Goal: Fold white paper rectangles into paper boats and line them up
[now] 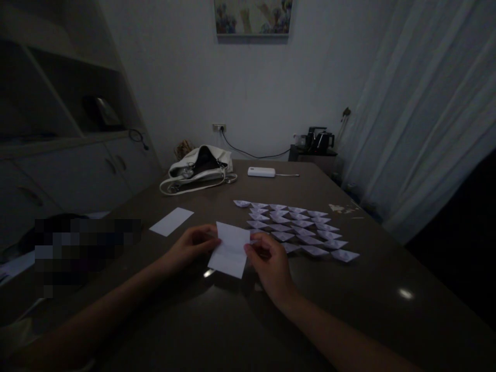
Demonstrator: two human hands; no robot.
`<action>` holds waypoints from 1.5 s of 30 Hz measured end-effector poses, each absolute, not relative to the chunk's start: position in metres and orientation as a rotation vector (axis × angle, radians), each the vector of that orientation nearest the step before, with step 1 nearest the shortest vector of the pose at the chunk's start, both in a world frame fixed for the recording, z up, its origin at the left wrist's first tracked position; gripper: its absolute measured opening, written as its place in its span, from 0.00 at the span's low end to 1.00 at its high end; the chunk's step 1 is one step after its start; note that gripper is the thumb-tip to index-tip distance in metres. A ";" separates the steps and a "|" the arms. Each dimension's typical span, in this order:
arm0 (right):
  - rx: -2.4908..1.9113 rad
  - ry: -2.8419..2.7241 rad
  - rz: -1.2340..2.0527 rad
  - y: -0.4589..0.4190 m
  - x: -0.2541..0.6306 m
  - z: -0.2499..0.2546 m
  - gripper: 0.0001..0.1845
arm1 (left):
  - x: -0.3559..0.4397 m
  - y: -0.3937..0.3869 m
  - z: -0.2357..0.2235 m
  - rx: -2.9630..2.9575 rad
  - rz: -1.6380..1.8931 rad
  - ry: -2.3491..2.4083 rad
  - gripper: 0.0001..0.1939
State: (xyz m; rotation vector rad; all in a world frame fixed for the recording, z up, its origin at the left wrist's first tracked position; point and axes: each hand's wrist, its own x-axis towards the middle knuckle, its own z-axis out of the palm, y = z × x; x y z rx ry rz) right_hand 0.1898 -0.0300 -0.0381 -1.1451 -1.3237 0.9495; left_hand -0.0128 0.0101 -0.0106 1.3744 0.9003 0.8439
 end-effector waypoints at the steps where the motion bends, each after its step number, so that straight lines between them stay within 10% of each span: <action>1: -1.140 -1.319 0.949 -0.030 0.190 -0.038 0.11 | -0.013 0.011 -0.012 1.373 0.846 0.891 0.11; 45: -1.085 -1.662 1.159 -0.038 0.185 -0.034 0.08 | -0.008 0.000 -0.017 1.658 0.647 0.717 0.15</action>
